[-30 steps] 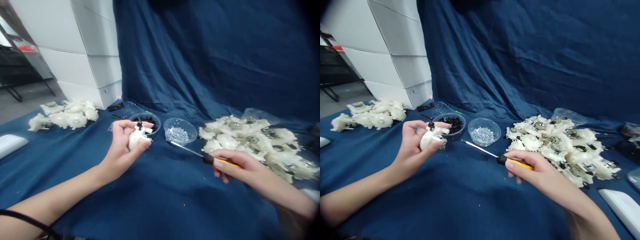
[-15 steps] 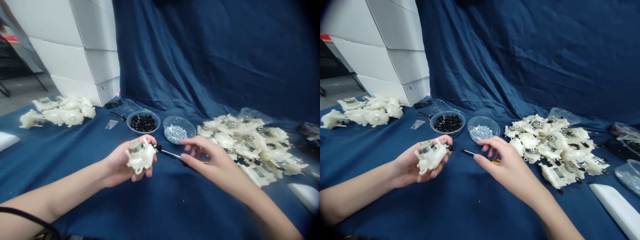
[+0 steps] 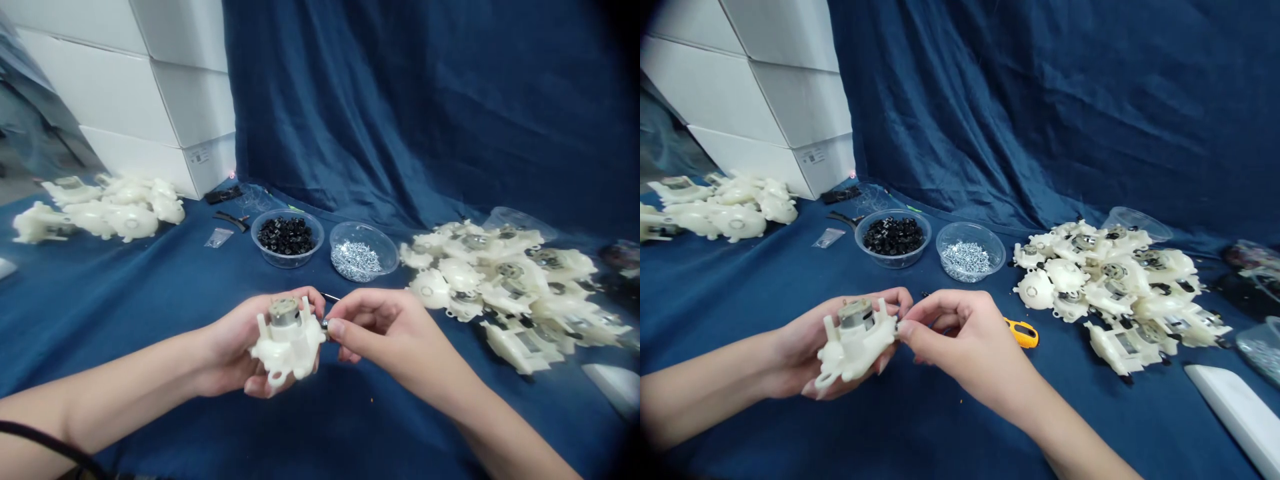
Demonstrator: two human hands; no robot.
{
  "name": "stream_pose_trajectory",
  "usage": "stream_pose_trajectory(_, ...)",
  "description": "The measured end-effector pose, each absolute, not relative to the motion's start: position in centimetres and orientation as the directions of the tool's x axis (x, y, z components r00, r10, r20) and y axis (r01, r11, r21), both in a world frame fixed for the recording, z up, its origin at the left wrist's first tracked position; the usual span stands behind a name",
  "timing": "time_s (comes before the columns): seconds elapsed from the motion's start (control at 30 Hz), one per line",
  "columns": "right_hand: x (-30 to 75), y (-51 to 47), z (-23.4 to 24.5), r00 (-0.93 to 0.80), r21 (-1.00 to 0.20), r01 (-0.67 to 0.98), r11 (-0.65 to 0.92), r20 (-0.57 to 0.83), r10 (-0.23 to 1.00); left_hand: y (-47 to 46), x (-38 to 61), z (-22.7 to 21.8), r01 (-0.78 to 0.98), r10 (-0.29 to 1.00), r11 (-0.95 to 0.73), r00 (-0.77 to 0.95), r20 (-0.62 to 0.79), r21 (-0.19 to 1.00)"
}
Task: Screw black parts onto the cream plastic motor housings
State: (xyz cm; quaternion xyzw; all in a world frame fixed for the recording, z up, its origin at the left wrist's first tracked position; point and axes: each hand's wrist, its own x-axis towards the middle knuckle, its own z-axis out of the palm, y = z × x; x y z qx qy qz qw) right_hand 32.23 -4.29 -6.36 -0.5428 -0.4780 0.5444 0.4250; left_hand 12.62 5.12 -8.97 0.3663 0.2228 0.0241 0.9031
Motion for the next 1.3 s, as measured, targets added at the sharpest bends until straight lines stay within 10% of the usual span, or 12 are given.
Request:
stream_pose_trajectory(0.7, 32.9, -4.5, -7.3, -0.157, -0.976, -0.041, -0.213, -0.205, 0.966, 6.0, 13.0, -9.1, 0.159, 0.118, 0.776, 0.914, -0.389, 0.610)
stream_pose_trajectory(1.1, 32.1, -4.9, -8.9, 0.046, -0.974, 0.223, 0.044, 0.055, 0.997, 5.2, 13.5, -9.7, 0.119, 0.523, 0.403, 0.784, -0.335, 0.907)
stream_pose_trajectory(1.3, 30.9, -7.1, -9.0, 0.152, -0.958, 0.279, 0.072, 0.118, 0.981, 4.0, 13.7, -9.8, 0.131, 0.478, 0.393, 0.817, -0.324, 0.910)
